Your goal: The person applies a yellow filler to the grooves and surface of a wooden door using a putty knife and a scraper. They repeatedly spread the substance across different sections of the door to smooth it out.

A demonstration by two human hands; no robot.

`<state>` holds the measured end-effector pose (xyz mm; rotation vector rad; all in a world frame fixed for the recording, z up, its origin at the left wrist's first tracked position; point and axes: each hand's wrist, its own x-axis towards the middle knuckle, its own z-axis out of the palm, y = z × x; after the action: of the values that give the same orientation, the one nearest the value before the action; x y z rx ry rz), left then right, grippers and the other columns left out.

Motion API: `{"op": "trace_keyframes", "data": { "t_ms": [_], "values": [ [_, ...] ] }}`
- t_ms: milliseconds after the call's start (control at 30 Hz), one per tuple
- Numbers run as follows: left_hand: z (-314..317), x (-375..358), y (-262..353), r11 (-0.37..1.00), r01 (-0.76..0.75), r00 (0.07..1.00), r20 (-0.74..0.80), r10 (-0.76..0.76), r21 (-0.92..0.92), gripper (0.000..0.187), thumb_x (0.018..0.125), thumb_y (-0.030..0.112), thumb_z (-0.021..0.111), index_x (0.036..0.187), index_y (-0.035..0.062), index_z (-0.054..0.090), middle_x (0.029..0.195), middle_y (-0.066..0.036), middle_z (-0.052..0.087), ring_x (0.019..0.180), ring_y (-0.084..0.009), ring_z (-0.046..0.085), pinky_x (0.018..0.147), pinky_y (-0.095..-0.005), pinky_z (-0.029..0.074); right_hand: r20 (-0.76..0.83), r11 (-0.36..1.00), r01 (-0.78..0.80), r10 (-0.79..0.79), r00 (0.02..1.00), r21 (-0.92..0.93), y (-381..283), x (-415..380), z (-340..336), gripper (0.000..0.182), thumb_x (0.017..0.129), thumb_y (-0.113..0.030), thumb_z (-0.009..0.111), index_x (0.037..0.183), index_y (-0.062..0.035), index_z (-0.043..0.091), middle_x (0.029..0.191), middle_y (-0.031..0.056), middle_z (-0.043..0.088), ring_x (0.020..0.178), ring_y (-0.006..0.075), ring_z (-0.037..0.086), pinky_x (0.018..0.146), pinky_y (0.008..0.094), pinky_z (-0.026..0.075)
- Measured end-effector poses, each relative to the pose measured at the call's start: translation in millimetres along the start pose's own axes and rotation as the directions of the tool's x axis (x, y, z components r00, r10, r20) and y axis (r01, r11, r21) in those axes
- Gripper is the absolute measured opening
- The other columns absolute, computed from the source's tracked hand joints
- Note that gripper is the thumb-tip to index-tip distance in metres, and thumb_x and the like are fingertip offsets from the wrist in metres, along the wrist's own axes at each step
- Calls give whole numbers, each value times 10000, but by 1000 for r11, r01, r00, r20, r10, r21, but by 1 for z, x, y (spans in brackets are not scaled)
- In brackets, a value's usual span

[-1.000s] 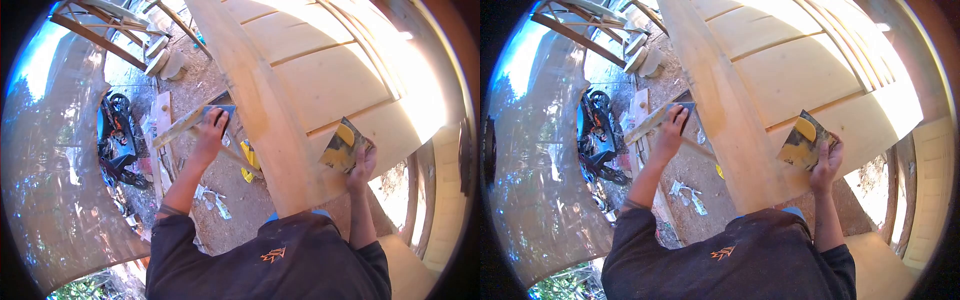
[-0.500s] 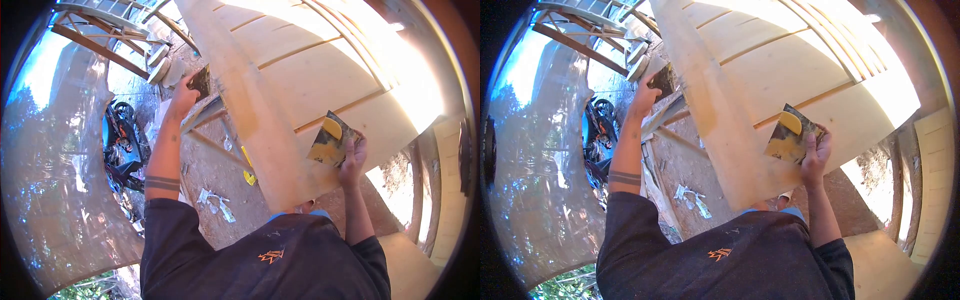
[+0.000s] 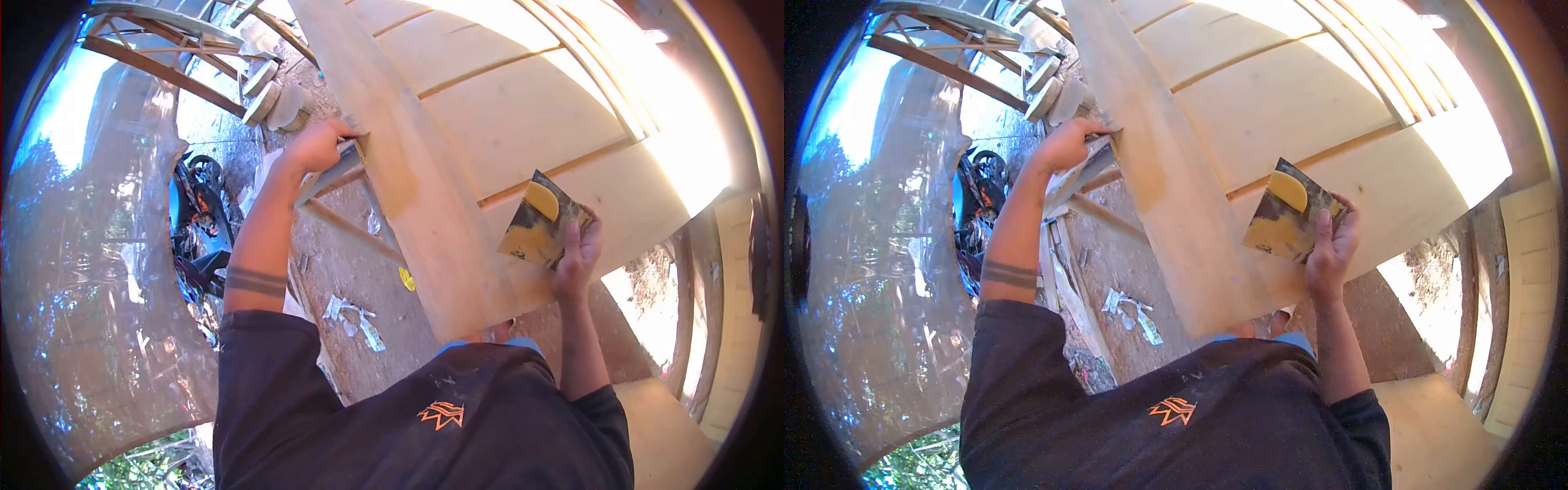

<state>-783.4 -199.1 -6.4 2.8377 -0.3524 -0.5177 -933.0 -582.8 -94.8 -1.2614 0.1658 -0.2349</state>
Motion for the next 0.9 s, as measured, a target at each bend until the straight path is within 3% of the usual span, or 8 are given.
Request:
{"op": "trace_keyframes", "data": {
  "t_ms": [67,167,267,400,600,700,800,900],
  "values": [
    [8,-29,30,998,48,997,63,-45,-51,490,673,-110,483,1109,61,626,1023,-188,630,979,-331,596,893,-351,457,-9,999,12,-12,1000,-48,1,-1,0,248,953,-98,436,1176,7,409,1036,87,540,944,104,505,850,240,412],
    [40,-65,47,981,-190,982,-27,188,-49,501,666,-115,484,1112,62,625,1021,-181,635,965,-314,609,880,-347,468,-26,999,-21,20,999,-33,4,-1,-1,279,941,-121,462,1186,-1,407,1039,100,555,962,138,524,881,274,411],
    [35,-98,95,996,-17,981,190,34,-92,564,658,-143,442,1164,55,595,1138,-175,606,1063,-279,586,921,-336,438,-14,998,-16,17,1000,62,5,-1,0,278,942,-110,458,1191,0,407,1044,99,554,971,134,517,886,267,402],
    [21,-84,77,964,28,990,-123,-62,-263,547,664,-144,439,1162,29,583,1156,-201,581,1075,-328,562,905,-332,441,-25,999,41,-41,999,-16,0,-1,1,245,947,-95,448,1170,3,422,1022,79,537,937,110,509,848,236,409],
    [63,-58,60,1000,-20,957,-290,17,-9,498,661,-110,498,1125,37,604,1087,-164,613,1008,-334,580,895,-374,453,-36,1000,-10,11,999,16,3,-2,0,228,943,-89,456,1152,0,436,1014,71,541,914,106,516,837,237,418],
    [88,-101,102,998,-49,958,-281,54,25,491,674,-100,487,1127,48,605,1098,-161,604,1013,-337,574,895,-375,452,-32,999,27,-26,999,30,3,1,2,230,942,-90,460,1151,2,436,1015,72,541,909,102,515,833,234,419],
    [77,-137,135,985,-68,996,41,75,-161,496,665,-132,489,1111,47,614,1096,-174,609,1050,-323,568,904,-366,441,-15,998,62,-62,998,12,6,1,0,230,941,-91,460,1148,6,436,1017,76,541,911,103,516,834,234,419],
    [54,-105,103,997,-67,997,-36,65,-41,496,681,-125,489,1127,55,607,1099,-175,611,1045,-317,574,901,-367,443,-11,998,44,-44,999,52,3,1,1,228,941,-92,460,1143,11,436,1016,80,539,920,108,513,843,241,417]
  ]
}}
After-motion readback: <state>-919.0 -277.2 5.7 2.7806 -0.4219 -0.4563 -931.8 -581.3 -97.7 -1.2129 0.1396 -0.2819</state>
